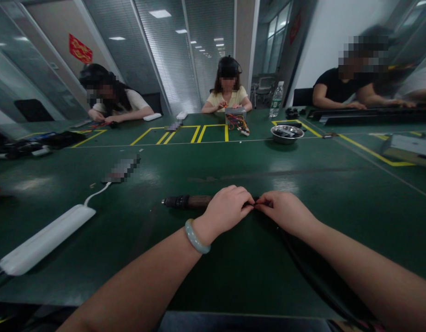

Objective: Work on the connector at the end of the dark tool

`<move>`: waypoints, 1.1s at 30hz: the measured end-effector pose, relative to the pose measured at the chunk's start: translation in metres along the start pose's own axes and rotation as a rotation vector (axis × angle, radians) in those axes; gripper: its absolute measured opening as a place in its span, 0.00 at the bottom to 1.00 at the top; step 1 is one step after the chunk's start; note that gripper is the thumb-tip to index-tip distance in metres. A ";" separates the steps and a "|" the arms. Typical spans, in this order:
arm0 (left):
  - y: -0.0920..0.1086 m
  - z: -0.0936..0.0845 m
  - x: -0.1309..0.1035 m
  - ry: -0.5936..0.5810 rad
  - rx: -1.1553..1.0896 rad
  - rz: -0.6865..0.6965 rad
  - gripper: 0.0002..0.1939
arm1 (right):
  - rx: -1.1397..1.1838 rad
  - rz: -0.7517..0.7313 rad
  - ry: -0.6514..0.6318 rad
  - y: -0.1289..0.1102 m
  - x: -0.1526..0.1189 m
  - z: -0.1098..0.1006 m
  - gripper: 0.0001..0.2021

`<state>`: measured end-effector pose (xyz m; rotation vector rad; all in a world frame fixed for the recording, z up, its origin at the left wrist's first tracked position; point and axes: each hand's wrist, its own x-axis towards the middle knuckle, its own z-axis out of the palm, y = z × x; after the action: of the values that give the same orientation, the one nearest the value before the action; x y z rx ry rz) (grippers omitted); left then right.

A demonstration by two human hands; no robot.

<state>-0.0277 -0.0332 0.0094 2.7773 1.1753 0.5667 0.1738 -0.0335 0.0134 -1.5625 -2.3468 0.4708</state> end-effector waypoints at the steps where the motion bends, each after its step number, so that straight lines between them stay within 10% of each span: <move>1: 0.000 -0.001 0.000 -0.004 -0.001 0.008 0.06 | -0.001 0.014 -0.002 0.000 -0.001 -0.001 0.08; 33: 0.011 0.006 0.000 0.016 0.005 -0.085 0.03 | 0.168 0.012 -0.016 0.004 0.000 0.003 0.05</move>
<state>-0.0174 -0.0405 0.0064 2.7163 1.2921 0.5802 0.1760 -0.0319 0.0086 -1.5014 -2.2454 0.6668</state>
